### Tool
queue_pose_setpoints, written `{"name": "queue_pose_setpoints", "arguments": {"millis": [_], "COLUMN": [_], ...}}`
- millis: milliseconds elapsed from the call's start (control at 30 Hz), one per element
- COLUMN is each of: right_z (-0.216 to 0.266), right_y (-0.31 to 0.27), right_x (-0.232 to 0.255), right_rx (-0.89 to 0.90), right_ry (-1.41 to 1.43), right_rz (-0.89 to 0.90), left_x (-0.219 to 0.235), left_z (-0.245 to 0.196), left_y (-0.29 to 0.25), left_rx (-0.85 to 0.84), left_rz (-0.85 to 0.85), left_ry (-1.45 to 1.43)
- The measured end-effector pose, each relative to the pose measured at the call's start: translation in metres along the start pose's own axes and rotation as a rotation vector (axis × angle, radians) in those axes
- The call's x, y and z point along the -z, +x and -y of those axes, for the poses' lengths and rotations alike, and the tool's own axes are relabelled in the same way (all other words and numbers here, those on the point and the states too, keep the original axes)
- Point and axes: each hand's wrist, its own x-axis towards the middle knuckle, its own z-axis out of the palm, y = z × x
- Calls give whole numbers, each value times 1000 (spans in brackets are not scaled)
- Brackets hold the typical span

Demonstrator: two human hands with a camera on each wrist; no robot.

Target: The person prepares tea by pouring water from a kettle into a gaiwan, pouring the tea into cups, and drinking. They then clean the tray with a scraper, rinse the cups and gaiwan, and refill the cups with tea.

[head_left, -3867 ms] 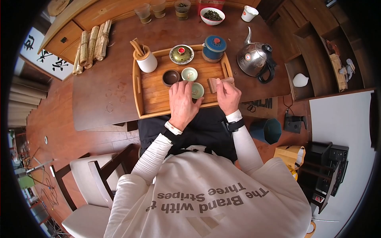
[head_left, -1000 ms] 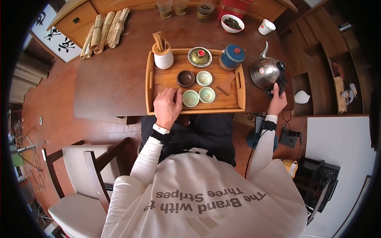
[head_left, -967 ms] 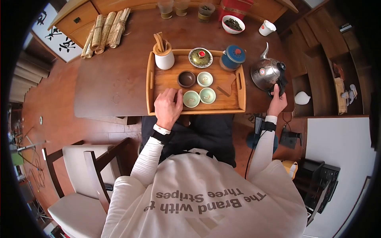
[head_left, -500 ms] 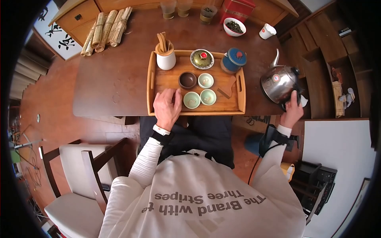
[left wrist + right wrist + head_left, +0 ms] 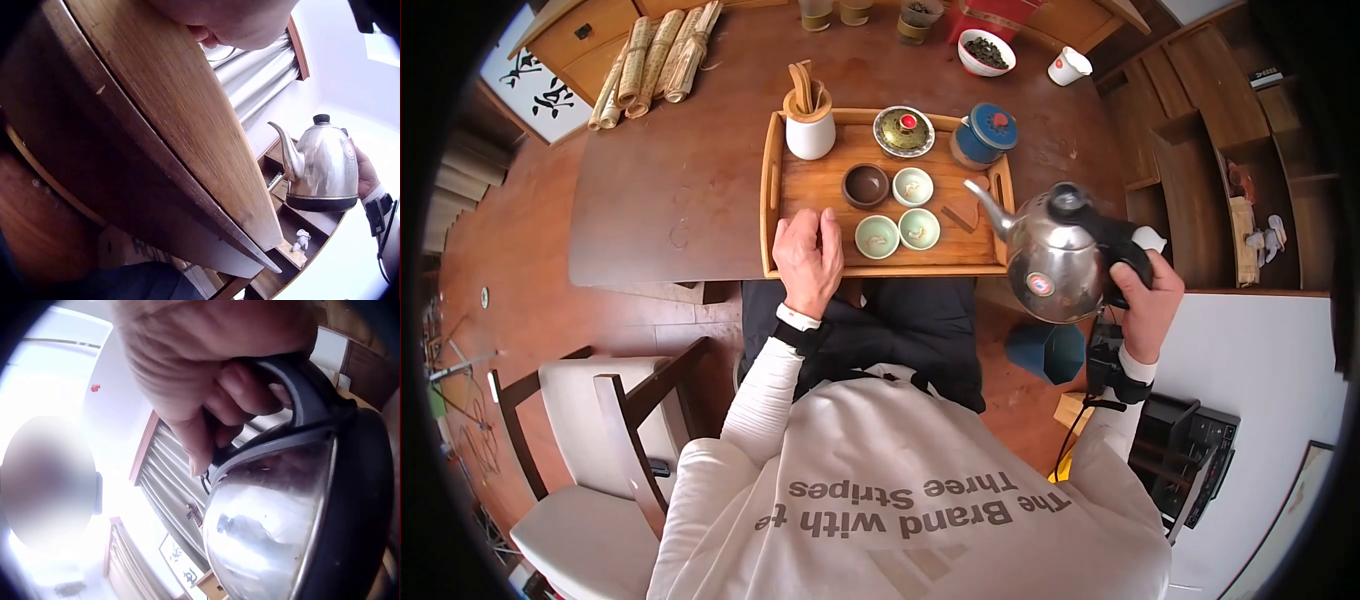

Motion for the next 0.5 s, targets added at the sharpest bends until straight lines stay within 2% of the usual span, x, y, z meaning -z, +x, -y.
{"name": "queue_pose_setpoints", "arguments": {"millis": [67,100,200,333,500], "right_z": [9,13,21,32,51], "right_y": [-1,-2,-1,2,10], "right_x": [-13,-18,-26,-37,-50], "right_rx": [-71,-69,0,12,198], "right_ry": [-22,-22,-131,-165,-289], "right_rz": [53,55,213,268,381], "left_x": [1,2,1,1,0], "left_z": [1,1,-1,-1,-2], "left_y": [-2,-2,-1,-1,1], "left_rx": [57,58,56,50,12], "left_rz": [39,37,30,24,-5], "left_ry": [-16,-15,-21,-30,-37]}}
